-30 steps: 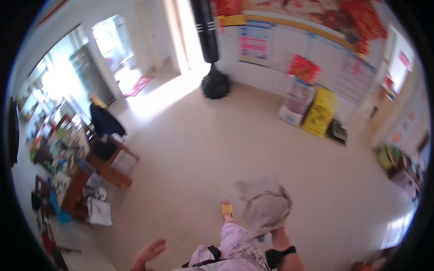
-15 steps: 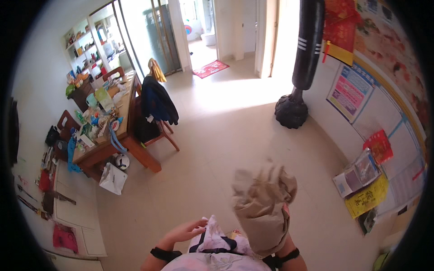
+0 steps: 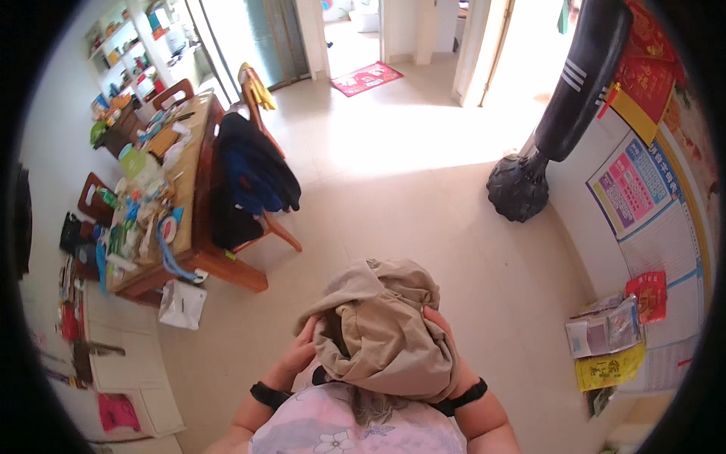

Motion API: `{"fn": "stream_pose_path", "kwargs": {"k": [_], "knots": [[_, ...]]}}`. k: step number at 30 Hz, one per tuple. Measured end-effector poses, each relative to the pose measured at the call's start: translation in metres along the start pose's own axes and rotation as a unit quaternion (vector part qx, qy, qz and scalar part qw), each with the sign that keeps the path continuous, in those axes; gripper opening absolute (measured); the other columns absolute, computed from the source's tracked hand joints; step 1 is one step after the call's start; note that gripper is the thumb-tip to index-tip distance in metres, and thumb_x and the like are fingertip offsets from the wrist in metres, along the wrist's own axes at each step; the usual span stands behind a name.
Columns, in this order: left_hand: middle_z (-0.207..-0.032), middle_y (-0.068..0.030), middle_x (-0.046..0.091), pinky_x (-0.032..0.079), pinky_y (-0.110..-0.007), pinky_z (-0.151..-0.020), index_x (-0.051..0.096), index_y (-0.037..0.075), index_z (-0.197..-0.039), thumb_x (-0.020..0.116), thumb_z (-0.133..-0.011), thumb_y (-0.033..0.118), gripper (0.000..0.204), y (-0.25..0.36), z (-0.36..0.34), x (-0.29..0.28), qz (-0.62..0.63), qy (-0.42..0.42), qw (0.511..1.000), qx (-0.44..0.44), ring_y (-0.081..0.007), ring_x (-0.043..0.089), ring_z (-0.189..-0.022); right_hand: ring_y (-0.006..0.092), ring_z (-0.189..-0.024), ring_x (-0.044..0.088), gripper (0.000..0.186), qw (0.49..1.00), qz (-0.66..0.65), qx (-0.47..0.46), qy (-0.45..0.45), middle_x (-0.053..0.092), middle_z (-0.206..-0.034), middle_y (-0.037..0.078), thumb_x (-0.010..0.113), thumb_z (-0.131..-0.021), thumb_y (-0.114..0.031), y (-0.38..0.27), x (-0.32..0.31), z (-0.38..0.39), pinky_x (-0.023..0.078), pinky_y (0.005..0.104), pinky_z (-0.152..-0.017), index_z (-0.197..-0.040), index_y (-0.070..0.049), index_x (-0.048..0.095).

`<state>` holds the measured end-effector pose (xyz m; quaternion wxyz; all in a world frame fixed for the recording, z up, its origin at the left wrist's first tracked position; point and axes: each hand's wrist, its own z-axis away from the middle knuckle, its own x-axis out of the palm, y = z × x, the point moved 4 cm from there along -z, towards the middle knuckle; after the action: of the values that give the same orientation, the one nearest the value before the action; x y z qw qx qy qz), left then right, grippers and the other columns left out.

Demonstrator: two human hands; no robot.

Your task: The person moves laundry from a couch to a bathroom sink, then collects used dishes and a tray from a dining table and places them into a kitchen sink.

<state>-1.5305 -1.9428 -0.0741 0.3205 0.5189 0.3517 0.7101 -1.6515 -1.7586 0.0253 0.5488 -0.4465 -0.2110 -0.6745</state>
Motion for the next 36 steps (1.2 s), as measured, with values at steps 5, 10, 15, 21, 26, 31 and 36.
{"fn": "stream_pose_path", "kwargs": {"k": [5,10,15,21,26,31,36], "knots": [[-0.120,-0.0150,0.045,0.039,-0.030,-0.087,0.023,0.002,-0.134,0.052,-0.087,0.023,0.059,0.041,-0.101,-0.007,-0.365,-0.202,0.905,-0.087,-0.0207,0.047,-0.105,0.0214,-0.100,0.054,0.049,0.976,0.109,-0.073,0.176,0.057,-0.112,0.008,0.052,-0.081,-0.039,-0.075,-0.029,-0.035,0.040,0.0317,-0.091,-0.116,-0.004,0.052],[-0.114,-0.0173,0.050,0.039,-0.030,-0.087,0.029,0.002,-0.130,0.051,-0.088,0.027,0.054,0.061,-0.199,-0.031,-0.423,-0.281,0.854,-0.115,-0.0239,0.050,-0.104,0.0244,-0.100,0.055,0.049,0.932,0.148,-0.195,0.267,0.057,-0.110,0.011,0.061,-0.075,-0.028,-0.166,-0.112,-0.035,0.043,0.0348,-0.090,-0.116,-0.002,0.051],[-0.109,-0.0170,0.054,0.042,-0.030,-0.085,0.039,-0.001,-0.123,0.049,-0.089,0.026,0.044,0.104,-0.304,-0.062,-0.484,-0.299,0.797,-0.202,-0.0232,0.052,-0.101,0.0254,-0.097,0.057,0.047,0.919,0.094,-0.254,0.288,0.058,-0.108,0.012,0.060,-0.077,-0.029,-0.253,-0.106,-0.094,0.044,0.0353,-0.088,-0.114,-0.002,0.052],[-0.113,-0.0164,0.052,0.042,-0.030,-0.087,0.041,-0.001,-0.122,0.052,-0.087,0.022,0.043,0.205,-0.425,-0.102,-0.501,-0.103,0.855,-0.083,-0.0230,0.051,-0.103,0.0226,-0.101,0.054,0.044,0.926,0.161,-0.269,0.212,0.057,-0.111,0.012,0.055,-0.081,-0.032,-0.373,0.028,-0.258,0.042,0.0325,-0.090,-0.114,-0.002,0.052],[-0.112,-0.0152,0.054,0.043,-0.029,-0.085,0.037,-0.002,-0.124,0.053,-0.087,0.020,0.046,0.233,-0.491,-0.155,-0.302,0.056,0.949,-0.062,-0.0200,0.052,-0.103,0.0217,-0.104,0.053,0.048,0.973,0.182,-0.083,0.114,0.053,-0.116,0.013,0.051,-0.084,-0.032,-0.421,0.132,-0.404,0.040,0.0314,-0.093,-0.120,-0.001,0.046],[-0.114,-0.0157,0.051,0.042,-0.029,-0.085,0.027,-0.001,-0.131,0.056,-0.086,0.022,0.059,0.206,-0.530,-0.259,-0.289,0.096,0.938,-0.166,-0.0194,0.051,-0.102,0.0221,-0.101,0.055,0.050,0.996,0.072,0.057,0.014,0.055,-0.114,0.012,0.051,-0.084,-0.037,-0.445,0.190,-0.568,0.043,0.0328,-0.090,-0.120,-0.003,0.047],[-0.119,-0.0177,0.045,0.041,-0.034,-0.088,0.016,0.002,-0.135,0.062,-0.082,0.015,0.072,0.304,-0.649,-0.298,-0.204,0.141,0.962,-0.118,-0.0223,0.049,-0.106,0.0240,-0.102,0.055,0.052,0.988,0.106,0.110,0.021,0.055,-0.114,0.012,0.055,-0.082,-0.036,-0.490,0.232,-0.678,0.043,0.0349,-0.090,-0.121,-0.004,0.045]]}}
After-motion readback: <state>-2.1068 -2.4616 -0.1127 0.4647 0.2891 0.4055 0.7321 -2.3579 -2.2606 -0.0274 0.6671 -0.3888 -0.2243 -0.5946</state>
